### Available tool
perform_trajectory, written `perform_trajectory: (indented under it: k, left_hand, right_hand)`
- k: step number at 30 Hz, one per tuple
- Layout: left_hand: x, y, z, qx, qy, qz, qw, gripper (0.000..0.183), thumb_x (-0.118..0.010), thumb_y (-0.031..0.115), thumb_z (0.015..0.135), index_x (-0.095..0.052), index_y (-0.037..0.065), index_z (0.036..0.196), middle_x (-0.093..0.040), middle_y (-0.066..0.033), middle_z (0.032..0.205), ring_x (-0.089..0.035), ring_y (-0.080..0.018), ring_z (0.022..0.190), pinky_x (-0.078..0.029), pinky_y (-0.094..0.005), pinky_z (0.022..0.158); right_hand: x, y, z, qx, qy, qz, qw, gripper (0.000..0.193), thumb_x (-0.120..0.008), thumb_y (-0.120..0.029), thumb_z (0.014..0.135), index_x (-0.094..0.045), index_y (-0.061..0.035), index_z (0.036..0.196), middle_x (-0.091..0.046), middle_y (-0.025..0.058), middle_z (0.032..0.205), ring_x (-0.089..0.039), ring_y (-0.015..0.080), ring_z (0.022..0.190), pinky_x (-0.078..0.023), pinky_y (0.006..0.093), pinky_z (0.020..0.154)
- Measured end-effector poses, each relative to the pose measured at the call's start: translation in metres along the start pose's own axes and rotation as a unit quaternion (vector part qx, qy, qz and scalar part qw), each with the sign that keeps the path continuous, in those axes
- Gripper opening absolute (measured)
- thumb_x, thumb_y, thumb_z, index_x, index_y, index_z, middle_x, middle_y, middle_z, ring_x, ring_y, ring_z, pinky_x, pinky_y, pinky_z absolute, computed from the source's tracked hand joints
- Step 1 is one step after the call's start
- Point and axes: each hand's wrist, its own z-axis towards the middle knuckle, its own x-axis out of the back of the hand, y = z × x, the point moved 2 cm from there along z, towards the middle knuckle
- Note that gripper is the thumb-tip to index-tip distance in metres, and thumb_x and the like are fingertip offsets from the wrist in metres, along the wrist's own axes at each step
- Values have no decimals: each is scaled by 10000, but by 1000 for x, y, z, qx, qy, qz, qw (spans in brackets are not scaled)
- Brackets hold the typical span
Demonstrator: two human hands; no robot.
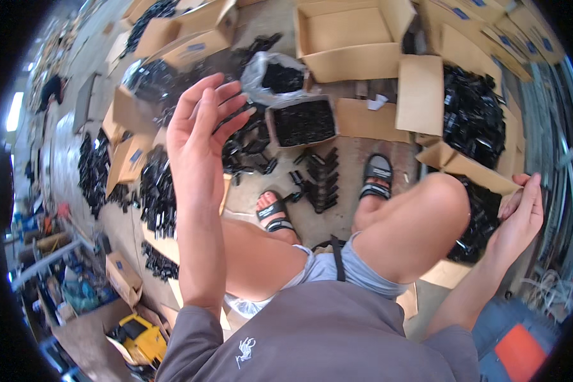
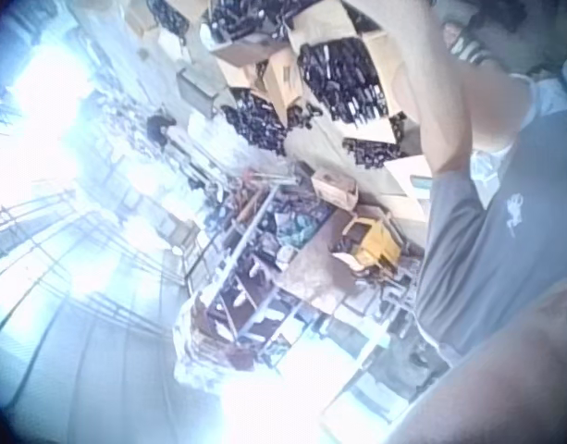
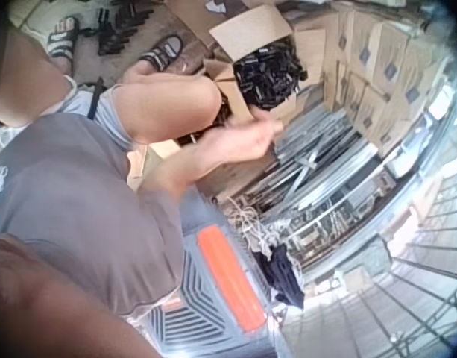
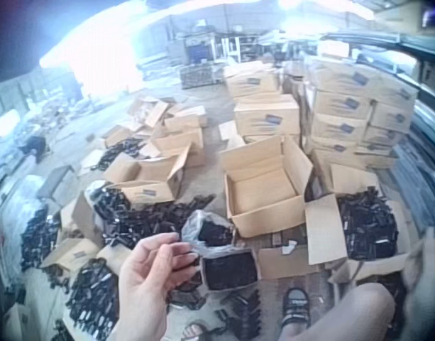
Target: The person sorts through a collection of black plastic components on the floor, picking them up and moving them between different open cardboard boxes.
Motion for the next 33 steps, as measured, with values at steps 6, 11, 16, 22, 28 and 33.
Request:
perform_trajectory:
  k: [6,11,16,22,28,33]
  left_hand:
    - [75,20,-13,-22,112,47,992,295,-601,218,1053,-626,23,1272,-715,-119,1136,-682,-159,1021,-573,-293,876]
    - [125,77,-26,-78,-21,290,954,402,-573,227,1052,-564,-2,1381,-686,-152,1234,-654,-217,1130,-511,-353,982]
    - [224,-3,-48,27,6,334,942,319,-644,138,1013,-632,29,1313,-725,-81,1074,-662,-124,937,-533,-290,845]
    - [277,-243,-72,97,-114,506,849,353,-726,137,876,-678,69,1219,-742,-113,1035,-723,-282,956,-574,-397,804]
    - [250,-339,-66,-136,-149,704,681,188,-662,149,781,-636,124,965,-584,-32,988,-625,-213,983,-579,-320,704]
    - [246,-359,-80,-140,-203,736,630,196,-649,186,773,-658,112,954,-567,-29,1007,-565,-209,1023,-523,-317,763]
  right_hand:
    - [-299,119,-150,2,-427,-263,865,370,-630,-440,919,-750,-118,1056,-730,184,994,-723,371,948,-570,458,793]
    - [-326,246,-233,-32,-485,-475,734,371,-666,-303,945,-580,-22,1171,-653,207,1073,-655,404,1048,-535,541,866]
    - [-325,286,-269,-88,-437,-493,747,311,-615,-136,928,-555,-19,1210,-548,236,1263,-641,463,1084,-536,540,909]
    - [-322,297,-247,-83,-454,-490,739,272,-572,-92,911,-599,-6,1167,-609,259,1204,-644,458,1087,-519,525,949]
    - [-328,271,-226,-164,-414,-435,783,337,-616,-184,863,-648,-4,1146,-694,291,1098,-661,437,1092,-507,468,975]
    - [-321,296,-220,-197,-391,-358,824,337,-623,-118,892,-637,33,1194,-730,175,1041,-740,217,807,-585,362,706]
